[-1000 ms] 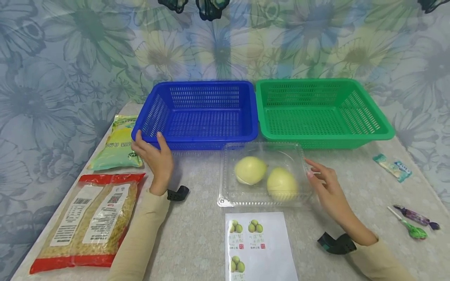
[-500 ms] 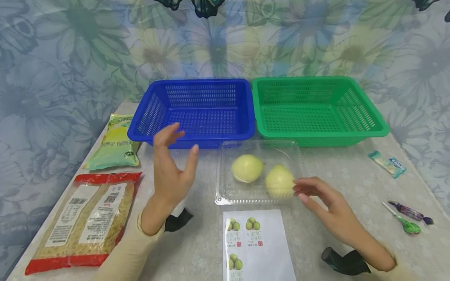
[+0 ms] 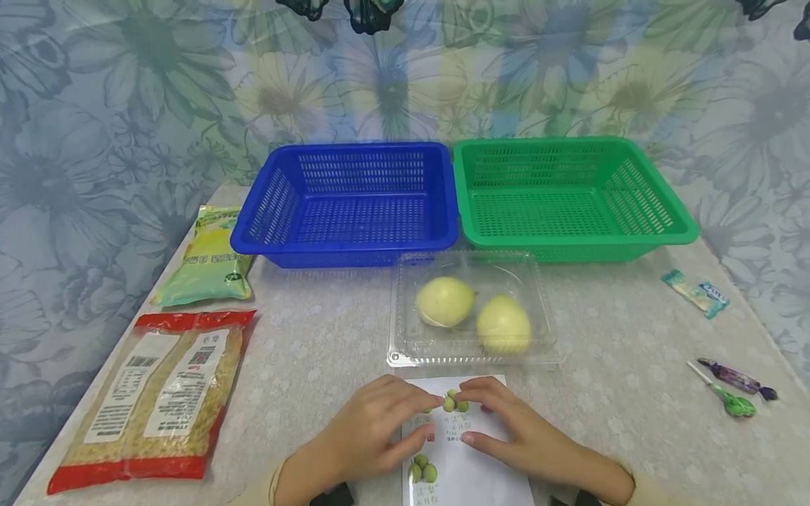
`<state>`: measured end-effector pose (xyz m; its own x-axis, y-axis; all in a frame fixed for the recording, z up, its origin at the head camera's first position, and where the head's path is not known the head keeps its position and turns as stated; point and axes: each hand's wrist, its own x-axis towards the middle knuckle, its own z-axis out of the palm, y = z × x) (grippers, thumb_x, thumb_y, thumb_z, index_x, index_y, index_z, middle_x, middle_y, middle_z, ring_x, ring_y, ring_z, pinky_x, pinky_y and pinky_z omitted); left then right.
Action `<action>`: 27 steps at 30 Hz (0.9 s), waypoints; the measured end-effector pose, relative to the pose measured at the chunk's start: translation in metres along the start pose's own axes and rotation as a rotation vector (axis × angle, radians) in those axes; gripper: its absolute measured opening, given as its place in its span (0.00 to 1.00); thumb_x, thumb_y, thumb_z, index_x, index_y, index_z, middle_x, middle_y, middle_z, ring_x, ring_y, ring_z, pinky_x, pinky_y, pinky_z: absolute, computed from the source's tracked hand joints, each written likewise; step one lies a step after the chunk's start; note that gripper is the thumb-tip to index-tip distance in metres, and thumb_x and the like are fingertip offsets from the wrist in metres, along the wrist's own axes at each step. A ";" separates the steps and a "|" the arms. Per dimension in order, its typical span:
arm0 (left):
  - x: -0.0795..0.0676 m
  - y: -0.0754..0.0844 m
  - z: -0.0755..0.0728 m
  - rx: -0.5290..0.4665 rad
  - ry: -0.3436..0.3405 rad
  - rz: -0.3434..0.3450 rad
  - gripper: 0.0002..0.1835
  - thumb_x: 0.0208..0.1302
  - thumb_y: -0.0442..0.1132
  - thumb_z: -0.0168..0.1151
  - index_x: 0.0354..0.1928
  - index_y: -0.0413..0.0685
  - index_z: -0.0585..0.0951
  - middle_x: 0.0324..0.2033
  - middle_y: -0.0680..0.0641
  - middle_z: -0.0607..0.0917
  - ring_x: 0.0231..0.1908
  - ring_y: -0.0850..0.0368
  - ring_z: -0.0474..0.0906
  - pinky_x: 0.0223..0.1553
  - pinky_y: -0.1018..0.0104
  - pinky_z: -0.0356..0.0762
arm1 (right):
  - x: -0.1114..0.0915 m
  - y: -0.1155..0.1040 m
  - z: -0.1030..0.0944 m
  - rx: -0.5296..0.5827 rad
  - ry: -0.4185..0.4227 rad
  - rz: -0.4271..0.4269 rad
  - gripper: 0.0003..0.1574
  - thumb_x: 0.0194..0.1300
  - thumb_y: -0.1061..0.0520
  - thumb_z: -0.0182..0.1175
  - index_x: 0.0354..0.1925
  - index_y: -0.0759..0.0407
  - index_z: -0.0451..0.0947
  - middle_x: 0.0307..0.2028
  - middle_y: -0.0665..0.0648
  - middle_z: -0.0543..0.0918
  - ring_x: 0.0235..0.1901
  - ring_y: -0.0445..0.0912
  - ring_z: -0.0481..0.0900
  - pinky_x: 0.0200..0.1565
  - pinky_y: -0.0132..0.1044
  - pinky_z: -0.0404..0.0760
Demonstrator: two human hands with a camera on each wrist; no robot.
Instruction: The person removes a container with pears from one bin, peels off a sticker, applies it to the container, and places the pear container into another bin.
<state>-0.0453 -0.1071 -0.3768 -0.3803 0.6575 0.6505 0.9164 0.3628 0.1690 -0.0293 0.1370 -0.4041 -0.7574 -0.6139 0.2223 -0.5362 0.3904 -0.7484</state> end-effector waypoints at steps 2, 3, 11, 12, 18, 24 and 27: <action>-0.009 0.002 0.005 0.018 -0.090 -0.100 0.18 0.60 0.48 0.56 0.49 0.48 0.76 0.42 0.54 0.81 0.44 0.62 0.77 0.48 0.69 0.74 | -0.001 0.003 0.008 -0.061 0.036 0.001 0.27 0.59 0.50 0.60 0.56 0.51 0.68 0.55 0.51 0.69 0.55 0.40 0.67 0.53 0.32 0.72; -0.012 0.003 0.007 0.037 -0.142 -0.156 0.21 0.59 0.51 0.56 0.51 0.48 0.75 0.45 0.54 0.80 0.47 0.61 0.76 0.50 0.67 0.73 | -0.001 0.004 0.011 -0.088 0.052 0.001 0.28 0.58 0.49 0.60 0.57 0.51 0.67 0.56 0.51 0.69 0.56 0.41 0.67 0.54 0.30 0.71; -0.028 0.005 0.020 0.160 -0.461 -0.483 0.49 0.48 0.72 0.52 0.67 0.50 0.57 0.59 0.46 0.69 0.61 0.52 0.63 0.62 0.56 0.62 | 0.001 0.012 0.024 -0.207 0.088 -0.028 0.35 0.55 0.47 0.63 0.59 0.53 0.64 0.56 0.50 0.68 0.56 0.41 0.62 0.57 0.30 0.65; -0.028 0.005 0.021 0.162 -0.471 -0.492 0.51 0.47 0.73 0.52 0.67 0.50 0.56 0.60 0.46 0.69 0.61 0.51 0.62 0.62 0.56 0.61 | 0.001 0.013 0.024 -0.215 0.087 -0.023 0.36 0.54 0.46 0.63 0.59 0.53 0.64 0.56 0.50 0.68 0.56 0.40 0.62 0.56 0.32 0.66; -0.027 0.008 0.027 0.157 -0.437 -0.531 0.57 0.36 0.73 0.58 0.67 0.49 0.56 0.56 0.47 0.71 0.58 0.51 0.64 0.58 0.55 0.65 | 0.001 0.010 0.025 -0.246 0.091 0.016 0.39 0.51 0.45 0.65 0.60 0.52 0.64 0.56 0.47 0.68 0.55 0.38 0.62 0.53 0.38 0.70; -0.023 0.010 0.029 0.094 -0.377 -0.612 0.60 0.27 0.68 0.67 0.66 0.49 0.58 0.51 0.51 0.71 0.52 0.58 0.64 0.55 0.61 0.67 | 0.003 0.009 0.027 -0.270 0.106 0.027 0.40 0.50 0.44 0.65 0.59 0.51 0.64 0.55 0.46 0.67 0.54 0.36 0.61 0.52 0.37 0.71; -0.022 0.011 0.029 0.043 -0.361 -0.640 0.60 0.26 0.65 0.69 0.66 0.48 0.58 0.45 0.53 0.71 0.47 0.61 0.64 0.53 0.63 0.66 | 0.003 0.008 0.027 -0.275 0.109 0.037 0.40 0.50 0.43 0.65 0.59 0.51 0.64 0.55 0.46 0.67 0.54 0.36 0.61 0.52 0.37 0.71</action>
<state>-0.0307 -0.0981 -0.4104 -0.8636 0.4817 0.1491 0.4982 0.7695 0.3996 -0.0255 0.1195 -0.4264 -0.8061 -0.5241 0.2749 -0.5768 0.5919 -0.5630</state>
